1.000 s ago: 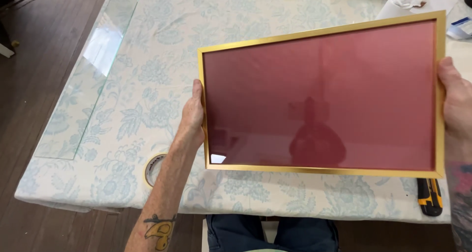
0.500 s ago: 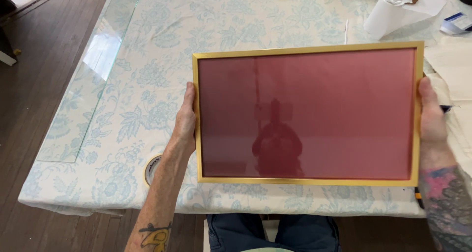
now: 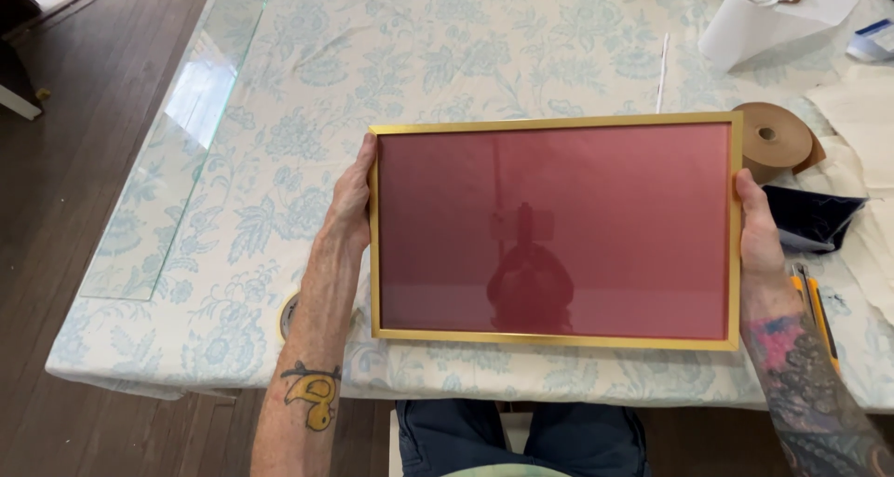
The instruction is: Applying masking tape to the back of a picture frame to secure the backing board.
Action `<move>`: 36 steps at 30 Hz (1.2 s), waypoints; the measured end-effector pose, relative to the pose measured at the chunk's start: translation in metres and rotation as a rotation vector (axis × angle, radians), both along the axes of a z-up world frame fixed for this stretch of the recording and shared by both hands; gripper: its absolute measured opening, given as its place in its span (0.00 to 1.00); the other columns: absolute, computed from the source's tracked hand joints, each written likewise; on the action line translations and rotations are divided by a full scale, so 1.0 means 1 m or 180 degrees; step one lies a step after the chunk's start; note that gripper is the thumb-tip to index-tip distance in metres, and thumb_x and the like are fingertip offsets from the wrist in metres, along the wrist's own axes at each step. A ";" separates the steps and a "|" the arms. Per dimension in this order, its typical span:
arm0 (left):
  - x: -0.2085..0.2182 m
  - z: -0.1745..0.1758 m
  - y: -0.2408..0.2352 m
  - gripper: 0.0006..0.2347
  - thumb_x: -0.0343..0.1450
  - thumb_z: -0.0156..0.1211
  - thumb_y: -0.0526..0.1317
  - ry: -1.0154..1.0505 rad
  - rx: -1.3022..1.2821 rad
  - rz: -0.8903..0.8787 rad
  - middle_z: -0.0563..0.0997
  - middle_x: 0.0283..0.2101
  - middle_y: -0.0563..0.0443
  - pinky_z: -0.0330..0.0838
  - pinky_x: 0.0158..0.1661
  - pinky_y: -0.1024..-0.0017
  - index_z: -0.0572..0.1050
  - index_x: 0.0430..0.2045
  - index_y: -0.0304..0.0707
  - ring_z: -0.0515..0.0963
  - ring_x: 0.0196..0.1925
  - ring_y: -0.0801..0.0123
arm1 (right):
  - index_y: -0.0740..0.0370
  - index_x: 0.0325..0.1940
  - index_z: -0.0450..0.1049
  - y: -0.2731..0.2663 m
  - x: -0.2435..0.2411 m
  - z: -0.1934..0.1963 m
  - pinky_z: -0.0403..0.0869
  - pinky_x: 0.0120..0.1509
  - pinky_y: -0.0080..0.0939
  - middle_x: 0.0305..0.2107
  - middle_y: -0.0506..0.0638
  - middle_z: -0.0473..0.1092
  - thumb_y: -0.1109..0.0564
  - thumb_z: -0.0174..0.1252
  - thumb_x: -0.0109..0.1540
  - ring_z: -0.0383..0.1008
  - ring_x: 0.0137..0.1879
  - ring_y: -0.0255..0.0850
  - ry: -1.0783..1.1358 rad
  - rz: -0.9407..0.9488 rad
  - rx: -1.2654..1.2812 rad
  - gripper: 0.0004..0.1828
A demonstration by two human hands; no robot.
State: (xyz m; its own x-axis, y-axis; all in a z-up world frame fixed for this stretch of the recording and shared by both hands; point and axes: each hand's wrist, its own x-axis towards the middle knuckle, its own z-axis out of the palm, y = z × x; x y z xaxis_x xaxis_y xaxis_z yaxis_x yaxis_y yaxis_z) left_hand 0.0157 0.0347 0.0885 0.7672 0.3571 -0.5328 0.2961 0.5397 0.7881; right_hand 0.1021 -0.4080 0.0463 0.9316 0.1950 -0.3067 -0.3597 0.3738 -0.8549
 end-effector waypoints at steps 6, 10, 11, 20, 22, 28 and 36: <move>0.003 -0.004 0.002 0.29 0.62 0.59 0.62 0.0056 0.0080 -0.0025 0.84 0.48 0.50 0.81 0.47 0.58 0.80 0.50 0.41 0.84 0.46 0.60 | 0.48 0.54 0.78 0.006 0.020 -0.003 0.78 0.44 0.36 0.42 0.42 0.79 0.30 0.50 0.70 0.81 0.44 0.35 -0.0120 0.0219 0.0131 0.25; -0.002 0.003 0.000 0.30 0.62 0.59 0.61 0.0092 0.0137 -0.0045 0.83 0.50 0.51 0.80 0.51 0.59 0.79 0.53 0.42 0.83 0.50 0.61 | 0.47 0.62 0.74 0.018 0.026 0.003 0.79 0.52 0.37 0.49 0.42 0.77 0.29 0.52 0.67 0.79 0.52 0.35 -0.0332 0.0335 0.0149 0.29; -0.001 0.004 0.001 0.30 0.62 0.59 0.61 0.0092 0.0142 -0.0040 0.83 0.50 0.51 0.80 0.51 0.59 0.79 0.53 0.42 0.83 0.50 0.61 | 0.47 0.62 0.74 0.021 0.031 0.002 0.79 0.52 0.37 0.49 0.42 0.77 0.29 0.52 0.67 0.79 0.52 0.35 -0.0332 0.0339 0.0154 0.29; 0.012 -0.027 0.018 0.25 0.66 0.60 0.60 -0.0092 0.0135 -0.0114 0.85 0.42 0.50 0.81 0.43 0.64 0.82 0.44 0.38 0.84 0.42 0.64 | 0.46 0.57 0.76 0.024 0.057 -0.028 0.80 0.51 0.37 0.46 0.42 0.78 0.29 0.57 0.64 0.80 0.48 0.35 -0.0038 0.0147 0.0090 0.28; 0.013 -0.025 0.018 0.25 0.64 0.62 0.61 -0.0032 0.0254 -0.0088 0.86 0.40 0.51 0.81 0.41 0.65 0.83 0.41 0.39 0.84 0.39 0.65 | 0.49 0.60 0.75 0.023 0.060 -0.034 0.80 0.53 0.38 0.49 0.44 0.78 0.33 0.55 0.67 0.80 0.51 0.37 -0.0307 0.0234 0.0445 0.26; 0.013 -0.026 0.018 0.25 0.66 0.60 0.58 -0.0361 0.0183 -0.0113 0.86 0.44 0.48 0.83 0.44 0.61 0.82 0.45 0.36 0.85 0.42 0.61 | 0.49 0.59 0.76 0.030 0.037 -0.007 0.79 0.54 0.39 0.48 0.44 0.78 0.29 0.55 0.66 0.80 0.52 0.38 -0.0215 0.0544 0.0669 0.29; 0.013 -0.026 0.018 0.25 0.66 0.59 0.59 -0.0327 0.0270 -0.0107 0.85 0.43 0.49 0.84 0.44 0.62 0.82 0.44 0.36 0.85 0.42 0.61 | 0.51 0.55 0.76 0.021 0.060 -0.036 0.80 0.51 0.37 0.45 0.45 0.78 0.33 0.56 0.68 0.81 0.49 0.37 -0.0472 0.0506 0.0797 0.24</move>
